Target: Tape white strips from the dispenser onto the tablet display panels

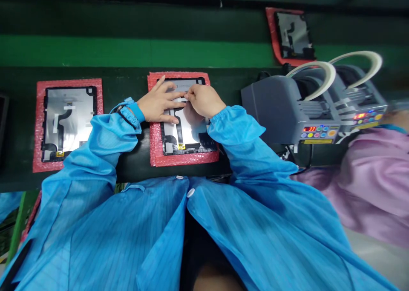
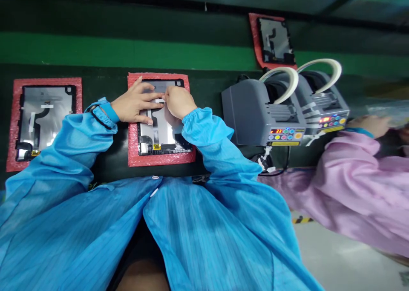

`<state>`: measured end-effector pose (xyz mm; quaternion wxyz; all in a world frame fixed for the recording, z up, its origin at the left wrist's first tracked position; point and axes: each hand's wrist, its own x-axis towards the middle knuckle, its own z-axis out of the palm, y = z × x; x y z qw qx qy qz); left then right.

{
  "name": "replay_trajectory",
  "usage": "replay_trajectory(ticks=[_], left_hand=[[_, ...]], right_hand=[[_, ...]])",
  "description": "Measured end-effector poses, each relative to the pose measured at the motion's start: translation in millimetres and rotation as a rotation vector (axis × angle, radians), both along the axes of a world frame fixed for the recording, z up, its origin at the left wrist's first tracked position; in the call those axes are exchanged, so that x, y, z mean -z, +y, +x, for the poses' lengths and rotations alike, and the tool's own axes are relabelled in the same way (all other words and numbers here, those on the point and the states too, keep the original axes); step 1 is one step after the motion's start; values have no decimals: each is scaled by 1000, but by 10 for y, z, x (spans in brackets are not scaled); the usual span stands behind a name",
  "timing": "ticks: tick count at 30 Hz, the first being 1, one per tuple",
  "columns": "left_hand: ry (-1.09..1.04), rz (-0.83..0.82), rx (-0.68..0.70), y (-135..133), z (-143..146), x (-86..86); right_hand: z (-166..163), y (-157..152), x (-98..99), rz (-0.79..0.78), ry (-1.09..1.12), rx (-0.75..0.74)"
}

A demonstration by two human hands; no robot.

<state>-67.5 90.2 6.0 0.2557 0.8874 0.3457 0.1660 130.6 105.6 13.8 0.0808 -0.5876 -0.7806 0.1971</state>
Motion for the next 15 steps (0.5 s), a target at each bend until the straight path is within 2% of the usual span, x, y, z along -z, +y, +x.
replay_trajectory(ticks=[4, 11, 15], left_hand=[[11, 7, 5, -2, 4, -18], [77, 30, 6, -7, 3, -45], [129, 72, 25, 3, -12, -22]], right_hand=[[-70, -31, -69, -31, -56, 9], [-173, -110, -333, -110, -228, 169], [-112, -111, -453, -101, -282, 223]])
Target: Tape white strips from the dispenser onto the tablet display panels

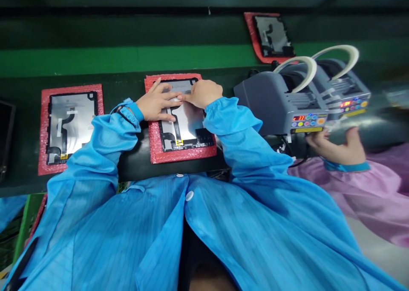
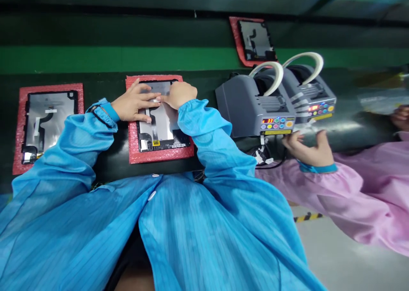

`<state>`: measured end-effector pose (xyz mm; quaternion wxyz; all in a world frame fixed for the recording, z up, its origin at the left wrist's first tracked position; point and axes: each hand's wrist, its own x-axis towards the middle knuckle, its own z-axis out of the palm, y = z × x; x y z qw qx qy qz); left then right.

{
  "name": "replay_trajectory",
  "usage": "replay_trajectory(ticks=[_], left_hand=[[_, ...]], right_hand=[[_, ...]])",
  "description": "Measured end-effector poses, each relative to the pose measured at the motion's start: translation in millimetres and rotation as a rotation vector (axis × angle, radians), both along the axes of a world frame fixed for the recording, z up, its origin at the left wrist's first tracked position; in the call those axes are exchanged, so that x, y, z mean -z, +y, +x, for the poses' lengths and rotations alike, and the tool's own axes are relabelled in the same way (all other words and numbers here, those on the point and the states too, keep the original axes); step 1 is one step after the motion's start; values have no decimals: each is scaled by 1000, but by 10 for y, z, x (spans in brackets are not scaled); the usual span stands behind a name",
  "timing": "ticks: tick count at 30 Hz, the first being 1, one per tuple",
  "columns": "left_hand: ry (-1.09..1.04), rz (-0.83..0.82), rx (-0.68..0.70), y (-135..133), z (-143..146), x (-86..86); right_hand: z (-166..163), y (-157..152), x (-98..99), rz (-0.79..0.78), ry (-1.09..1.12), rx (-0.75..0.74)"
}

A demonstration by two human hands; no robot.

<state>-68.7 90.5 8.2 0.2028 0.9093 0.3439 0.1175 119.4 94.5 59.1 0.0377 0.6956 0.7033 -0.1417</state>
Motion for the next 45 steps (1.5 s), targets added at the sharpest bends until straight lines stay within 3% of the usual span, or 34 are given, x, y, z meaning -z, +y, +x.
replay_trajectory(ticks=[4, 8, 13, 16, 20, 23, 27, 31, 34, 37, 41, 45], left_hand=[[42, 49, 31, 13, -37, 38], [110, 91, 38, 35, -60, 35], [209, 170, 69, 46, 29, -83], [239, 208, 67, 34, 98, -126], [108, 221, 44, 83, 88, -89], [4, 178, 20, 125, 45, -33], [-86, 108, -71, 135, 19, 63], [-134, 29, -211, 202, -42, 89], [-172, 65, -333, 283, -138, -51], [-200, 155, -399, 270, -141, -298], [-186, 231, -373, 64, 84, -569], [-130, 233, -290, -139, 376, -621]], right_hand=[[305, -173, 20, 125, 141, 143], [848, -719, 156, 303, 450, 300], [1499, -1521, 441, 384, 680, 713], [1701, -1736, 582, 461, 819, 873], [1821, -1635, 614, 586, 1051, 1002], [1872, -1460, 589, 631, 1133, 997], [1877, -1390, 567, 795, 1019, 937], [1854, -1562, 535, 880, 940, 903], [1886, -1665, 511, 934, 971, 958], [1920, -1660, 477, 962, 1065, 1030], [1926, -1577, 430, 882, 1178, 1095], [1986, -1456, 534, 832, 1154, 1053]])
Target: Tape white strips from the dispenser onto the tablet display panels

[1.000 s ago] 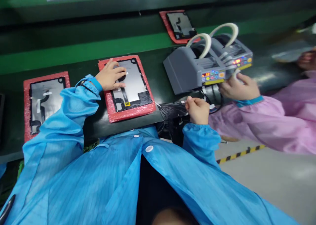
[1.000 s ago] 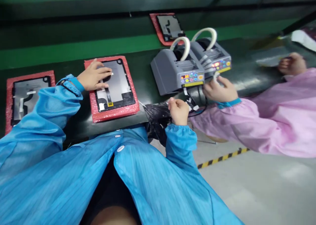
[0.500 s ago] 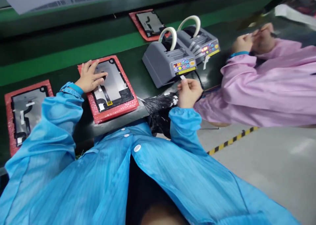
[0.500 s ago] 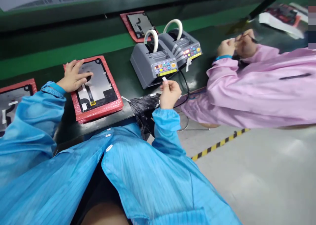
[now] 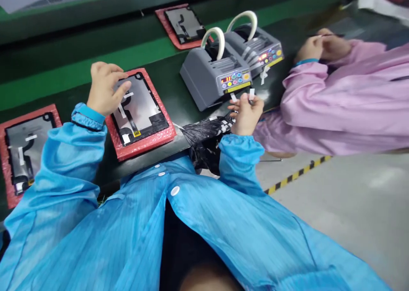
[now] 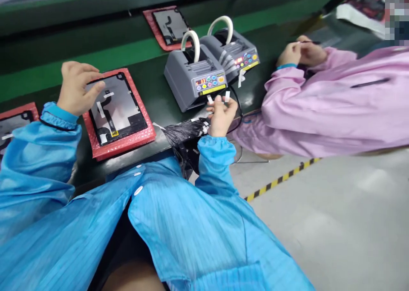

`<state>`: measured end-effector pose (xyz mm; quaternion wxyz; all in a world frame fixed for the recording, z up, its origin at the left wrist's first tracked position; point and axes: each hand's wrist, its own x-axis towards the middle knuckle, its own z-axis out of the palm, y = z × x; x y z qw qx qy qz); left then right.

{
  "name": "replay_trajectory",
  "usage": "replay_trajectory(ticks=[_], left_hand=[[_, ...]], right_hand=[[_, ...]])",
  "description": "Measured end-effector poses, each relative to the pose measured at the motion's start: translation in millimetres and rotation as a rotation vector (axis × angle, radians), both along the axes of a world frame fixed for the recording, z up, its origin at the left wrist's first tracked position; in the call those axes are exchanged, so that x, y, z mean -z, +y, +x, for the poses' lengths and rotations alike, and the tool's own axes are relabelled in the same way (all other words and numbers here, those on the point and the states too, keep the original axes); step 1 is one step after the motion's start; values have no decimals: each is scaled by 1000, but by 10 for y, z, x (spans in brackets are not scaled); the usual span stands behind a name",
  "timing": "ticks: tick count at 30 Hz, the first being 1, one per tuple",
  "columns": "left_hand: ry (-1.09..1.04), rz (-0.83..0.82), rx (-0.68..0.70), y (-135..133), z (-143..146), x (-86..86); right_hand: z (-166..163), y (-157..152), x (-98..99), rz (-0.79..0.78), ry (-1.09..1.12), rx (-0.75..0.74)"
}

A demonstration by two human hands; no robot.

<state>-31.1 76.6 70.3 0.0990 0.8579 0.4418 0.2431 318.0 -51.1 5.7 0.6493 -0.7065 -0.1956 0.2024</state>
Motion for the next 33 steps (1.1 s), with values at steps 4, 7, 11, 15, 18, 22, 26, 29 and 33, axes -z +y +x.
replay_trajectory(ticks=[4, 7, 11, 15, 18, 22, 26, 29, 33], left_hand=[[-29, -47, 136, -79, 242, 65], [-62, -80, 244, -127, 404, 96], [-98, -104, 339, -260, 683, 76], [-114, -145, 365, -359, 927, 71], [-123, -166, 332, -359, 932, 124], [-151, -186, 223, -326, 755, 223], [-187, -203, 134, -309, 612, 283], [-202, -228, 114, -314, 570, 289], [-222, -261, 95, -315, 545, 308]], right_hand=[[76, 52, 173, 29, -84, -14], [26, -23, 155, 52, -236, -31], [-251, -144, -99, 71, -329, -243], [-649, -73, -401, 95, -275, -591], [-883, 61, -514, 148, -213, -801], [-997, 244, -460, 127, -148, -853], [-1031, 390, -341, 138, -128, -846], [-1100, 461, -299, 120, -104, -887], [-1179, 549, -253, 121, -75, -881]])
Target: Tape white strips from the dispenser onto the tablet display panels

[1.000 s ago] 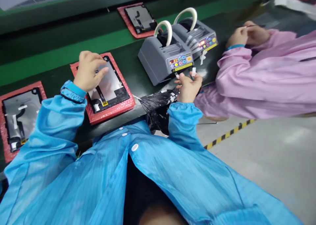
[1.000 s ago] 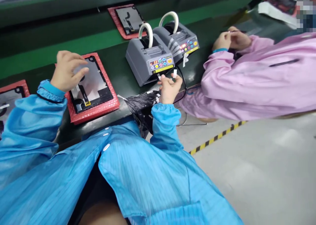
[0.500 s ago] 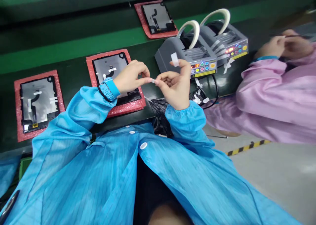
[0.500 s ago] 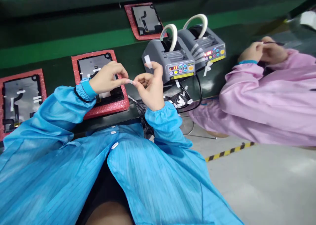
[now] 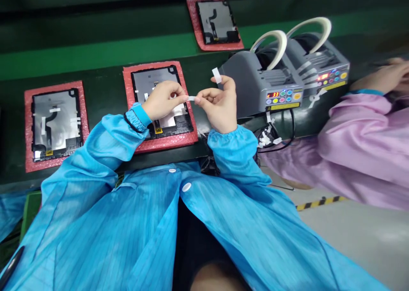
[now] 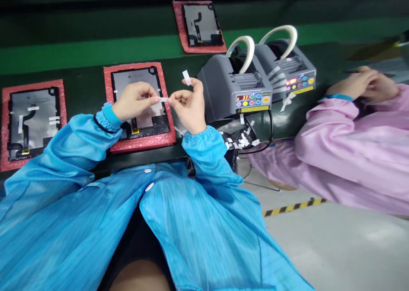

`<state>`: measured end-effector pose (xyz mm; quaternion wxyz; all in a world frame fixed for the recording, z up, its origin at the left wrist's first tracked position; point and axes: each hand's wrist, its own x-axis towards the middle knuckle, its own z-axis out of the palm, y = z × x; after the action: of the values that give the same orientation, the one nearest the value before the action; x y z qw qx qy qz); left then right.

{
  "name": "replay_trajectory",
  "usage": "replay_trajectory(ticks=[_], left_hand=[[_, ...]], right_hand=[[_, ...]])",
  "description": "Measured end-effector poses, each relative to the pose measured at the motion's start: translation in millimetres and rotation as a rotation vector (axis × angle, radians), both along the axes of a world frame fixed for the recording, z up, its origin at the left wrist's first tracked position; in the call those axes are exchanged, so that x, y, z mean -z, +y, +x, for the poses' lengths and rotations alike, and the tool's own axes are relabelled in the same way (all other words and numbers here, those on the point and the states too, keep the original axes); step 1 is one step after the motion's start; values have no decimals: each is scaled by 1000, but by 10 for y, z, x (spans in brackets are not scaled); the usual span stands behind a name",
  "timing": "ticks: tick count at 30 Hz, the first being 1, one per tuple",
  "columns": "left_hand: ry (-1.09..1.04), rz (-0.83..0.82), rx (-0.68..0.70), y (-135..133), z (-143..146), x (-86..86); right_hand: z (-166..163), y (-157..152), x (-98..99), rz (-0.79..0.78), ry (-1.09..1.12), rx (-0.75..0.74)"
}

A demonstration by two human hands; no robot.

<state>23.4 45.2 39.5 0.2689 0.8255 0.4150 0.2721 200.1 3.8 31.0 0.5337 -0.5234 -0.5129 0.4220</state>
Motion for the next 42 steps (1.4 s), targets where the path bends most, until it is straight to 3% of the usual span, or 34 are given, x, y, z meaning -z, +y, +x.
replay_trajectory(ticks=[10, 12, 20, 27, 35, 39, 42], left_hand=[[78, 43, -219, 279, 30, 510], [152, 14, -244, 253, 66, 473], [471, -198, -294, 31, 201, 19], [473, -227, -286, 37, 224, 24], [419, -201, -322, 84, 166, 78], [270, -153, -317, 166, 46, 59], [165, -86, -223, 218, 4, 15]], right_hand=[[-41, 446, 339, -183, -219, -4], [-14, 499, 420, -185, -247, -38], [79, 582, 583, -138, -241, -128], [28, 602, 537, -211, -250, -99], [118, 582, 639, -255, -130, -113], [179, 465, 466, -198, -184, -148], [158, 411, 291, -137, -229, -294]])
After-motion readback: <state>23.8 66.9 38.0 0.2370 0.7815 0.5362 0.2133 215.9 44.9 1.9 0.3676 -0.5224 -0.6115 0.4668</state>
